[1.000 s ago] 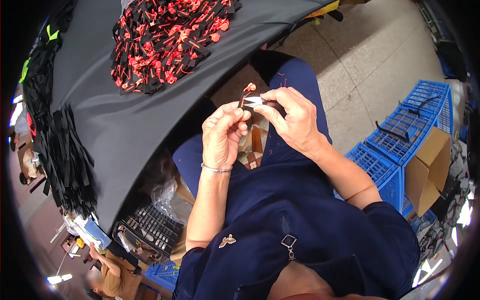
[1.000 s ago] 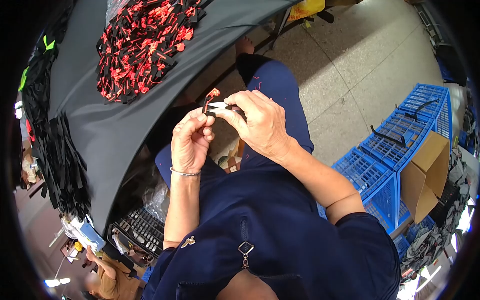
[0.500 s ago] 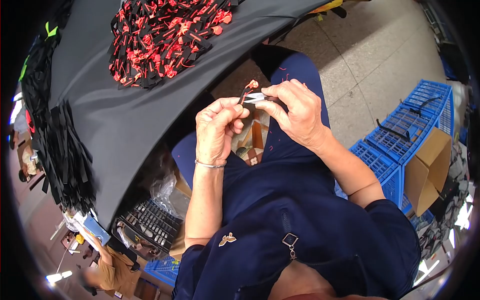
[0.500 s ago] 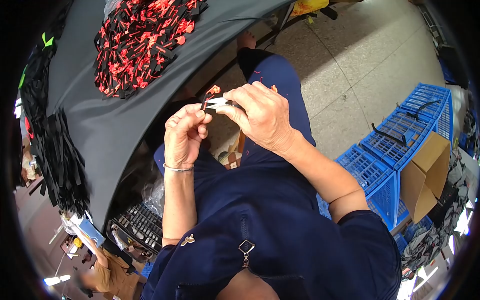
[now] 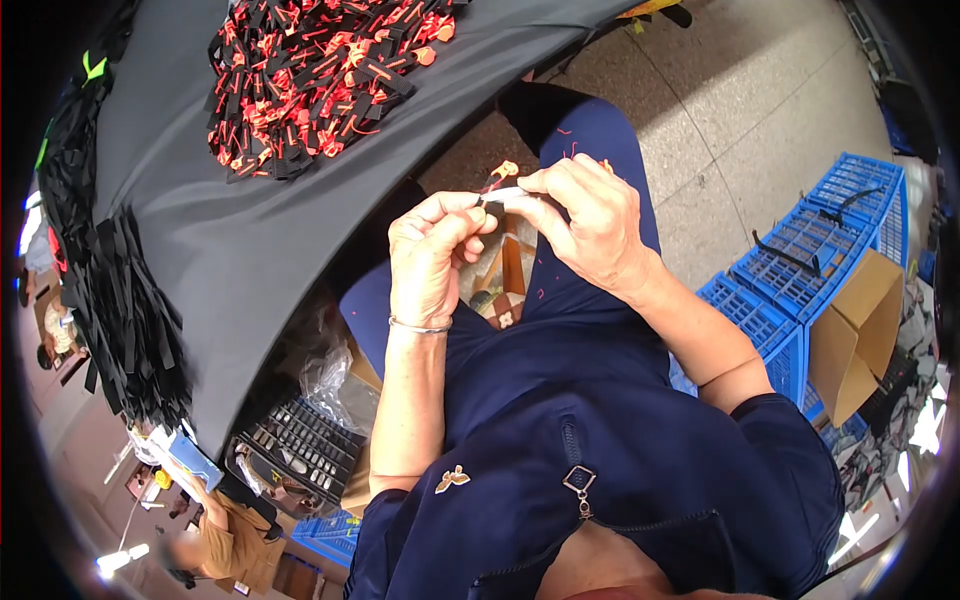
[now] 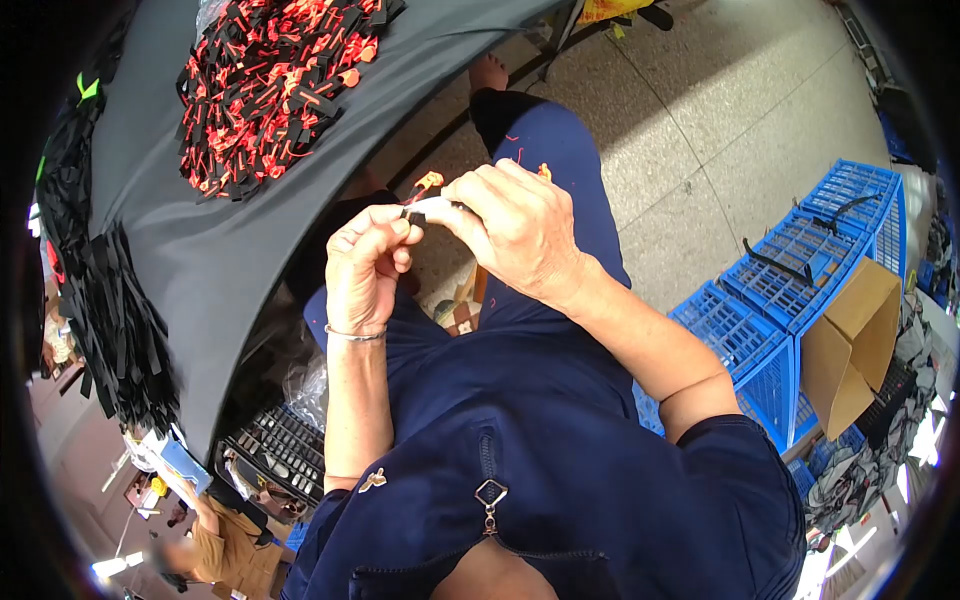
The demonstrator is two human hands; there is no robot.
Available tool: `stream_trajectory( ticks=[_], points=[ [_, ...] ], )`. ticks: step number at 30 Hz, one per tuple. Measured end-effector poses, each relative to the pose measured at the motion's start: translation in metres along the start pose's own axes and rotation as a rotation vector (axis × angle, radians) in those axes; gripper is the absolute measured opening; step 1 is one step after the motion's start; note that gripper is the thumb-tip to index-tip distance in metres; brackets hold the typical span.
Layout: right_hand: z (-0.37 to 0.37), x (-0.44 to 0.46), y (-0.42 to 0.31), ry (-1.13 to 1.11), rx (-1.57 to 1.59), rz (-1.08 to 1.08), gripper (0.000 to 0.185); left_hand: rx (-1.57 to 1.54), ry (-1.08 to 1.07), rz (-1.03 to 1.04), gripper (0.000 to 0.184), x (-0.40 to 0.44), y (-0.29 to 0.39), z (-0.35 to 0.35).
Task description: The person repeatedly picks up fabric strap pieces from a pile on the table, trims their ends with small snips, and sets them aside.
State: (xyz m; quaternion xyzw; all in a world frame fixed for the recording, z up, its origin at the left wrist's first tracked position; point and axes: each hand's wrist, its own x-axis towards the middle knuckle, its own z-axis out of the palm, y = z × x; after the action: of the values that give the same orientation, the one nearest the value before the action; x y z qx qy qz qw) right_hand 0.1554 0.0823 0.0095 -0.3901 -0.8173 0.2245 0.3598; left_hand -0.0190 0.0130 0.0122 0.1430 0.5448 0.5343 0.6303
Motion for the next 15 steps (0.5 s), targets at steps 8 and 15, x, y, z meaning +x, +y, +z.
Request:
stream_trajectory(
  ticks=[8,15],
  points=[
    [0.012,-0.005,0.004,0.004,0.597,0.523,0.021,0.056,0.074,-0.013,0.012,-0.003,-0.002,-0.005],
    [0.024,0.005,0.0,-0.268,0.798,0.751,0.02,1.042,0.24,0.699,0.011,-0.026,-0.011,0.028]
  ],
)
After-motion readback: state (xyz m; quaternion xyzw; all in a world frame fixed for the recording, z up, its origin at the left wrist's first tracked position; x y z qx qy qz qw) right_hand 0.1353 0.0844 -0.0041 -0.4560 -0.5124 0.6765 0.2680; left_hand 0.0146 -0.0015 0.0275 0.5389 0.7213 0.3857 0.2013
